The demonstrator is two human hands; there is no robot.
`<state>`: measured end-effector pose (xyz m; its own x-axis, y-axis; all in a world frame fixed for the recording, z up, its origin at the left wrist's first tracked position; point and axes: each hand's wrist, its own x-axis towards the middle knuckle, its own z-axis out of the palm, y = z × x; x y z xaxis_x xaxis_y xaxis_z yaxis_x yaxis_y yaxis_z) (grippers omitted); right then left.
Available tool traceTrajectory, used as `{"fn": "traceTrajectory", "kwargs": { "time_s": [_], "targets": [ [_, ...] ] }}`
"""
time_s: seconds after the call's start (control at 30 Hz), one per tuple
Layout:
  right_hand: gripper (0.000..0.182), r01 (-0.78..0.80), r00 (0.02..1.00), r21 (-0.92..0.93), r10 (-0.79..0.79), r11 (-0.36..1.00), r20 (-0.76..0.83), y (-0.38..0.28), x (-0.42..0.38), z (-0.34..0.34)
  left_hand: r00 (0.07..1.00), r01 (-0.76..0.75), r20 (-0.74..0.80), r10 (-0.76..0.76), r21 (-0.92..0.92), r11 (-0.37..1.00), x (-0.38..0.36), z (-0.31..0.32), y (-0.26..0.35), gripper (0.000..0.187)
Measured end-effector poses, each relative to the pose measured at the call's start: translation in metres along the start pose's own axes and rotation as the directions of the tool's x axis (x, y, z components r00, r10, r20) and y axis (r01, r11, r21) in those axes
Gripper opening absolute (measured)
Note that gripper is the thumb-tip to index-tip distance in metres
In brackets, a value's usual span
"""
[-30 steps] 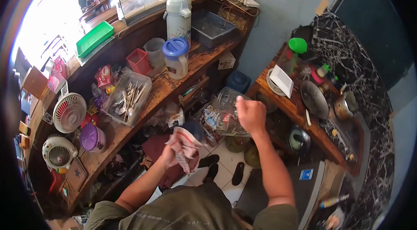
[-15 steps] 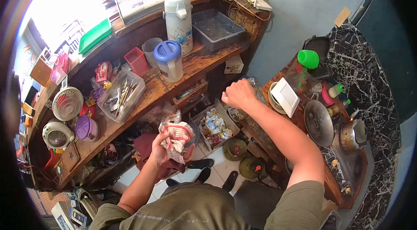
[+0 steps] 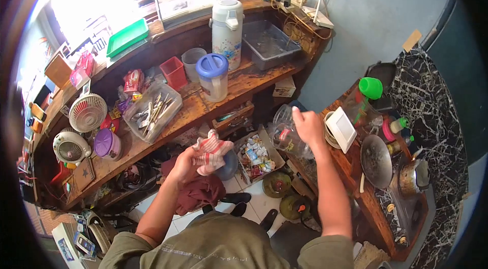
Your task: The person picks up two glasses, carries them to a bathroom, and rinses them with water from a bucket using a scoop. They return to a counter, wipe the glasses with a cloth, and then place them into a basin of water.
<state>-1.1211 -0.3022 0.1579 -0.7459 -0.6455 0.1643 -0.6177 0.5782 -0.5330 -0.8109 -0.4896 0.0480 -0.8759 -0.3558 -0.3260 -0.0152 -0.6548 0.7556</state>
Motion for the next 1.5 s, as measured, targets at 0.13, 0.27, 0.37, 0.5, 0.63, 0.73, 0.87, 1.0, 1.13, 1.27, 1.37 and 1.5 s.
{"fn": "traceTrajectory", "kwargs": {
  "time_s": [0.13, 0.27, 0.37, 0.5, 0.63, 0.73, 0.87, 1.0, 1.13, 1.27, 1.37, 1.5],
  "targets": [
    [0.045, -0.21, 0.934, 0.812, 0.358, 0.544, 0.002, -0.001, -0.042, 0.034, 0.987, -0.161, 0.002, 0.161, 0.114, 0.98, -0.009, 0.019, 0.034, 0.053],
    [0.038, -0.199, 0.788, 0.975, 0.576, -0.1, 0.22, -0.078, -0.075, 0.046, 0.933, -0.243, 0.294, 0.206, 0.093, 0.966, -0.037, 0.048, 0.069, 0.062],
    [0.033, -0.185, 0.867, 0.939, 0.401, -0.289, 0.294, -0.062, -0.083, 0.077, 0.888, -0.297, 0.447, 0.11, 0.375, 0.878, -0.05, 0.043, 0.076, 0.065],
    [0.042, -0.08, 0.837, 0.926, 0.48, -0.368, 0.263, -0.101, -0.09, 0.085, 0.802, -0.318, 0.59, 0.094, 0.288, 0.904, -0.055, 0.055, 0.074, 0.066],
    [0.052, -0.087, 0.819, 0.925, 0.502, -0.369, 0.277, -0.128, -0.098, 0.092, 0.563, -0.827, 0.766, 0.312, 0.528, 0.194, -0.05, 0.059, 0.08, 0.051],
    [0.048, -0.058, 0.814, 0.903, 0.503, -0.425, 0.289, -0.147, -0.102, 0.104, 0.445, -0.788, 0.782, 0.437, 0.573, -0.223, -0.043, 0.054, 0.062, 0.034],
    [0.044, -0.061, 0.885, 0.91, 0.4, -0.411, 0.24, -0.1, -0.104, 0.187, 0.41, -0.703, 0.671, 0.618, 0.664, -0.255, -0.046, 0.069, 0.046, 0.038],
    [0.029, -0.032, 0.818, 0.978, 0.557, -0.204, 0.143, -0.184, -0.119, 0.136, 0.599, -0.753, 0.253, 0.76, 0.502, 0.426, -0.039, 0.067, 0.054, 0.068],
    [0.031, -0.122, 0.856, 0.892, 0.408, -0.435, 0.316, -0.195, -0.128, 0.127, 0.862, -0.452, 0.284, 0.421, 0.052, 0.89, -0.042, 0.047, 0.069, 0.072],
    [0.038, -0.174, 0.872, 0.864, 0.333, -0.473, 0.358, -0.183, -0.126, 0.134, 0.783, -0.524, 0.428, 0.452, 0.061, 0.85, -0.018, 0.007, 0.075, 0.049],
    [0.037, -0.293, 0.907, 0.815, 0.124, -0.501, 0.402, -0.176, -0.127, 0.127, 0.91, -0.381, 0.337, 0.24, 0.455, 0.805, -0.008, -0.021, 0.068, 0.053],
    [0.039, -0.361, 0.914, 0.702, -0.081, -0.614, 0.398, -0.161, -0.124, 0.137, 0.484, -0.848, 0.631, 0.606, 0.509, 0.149, 0.0, -0.012, 0.087, 0.051]
  ]
}}
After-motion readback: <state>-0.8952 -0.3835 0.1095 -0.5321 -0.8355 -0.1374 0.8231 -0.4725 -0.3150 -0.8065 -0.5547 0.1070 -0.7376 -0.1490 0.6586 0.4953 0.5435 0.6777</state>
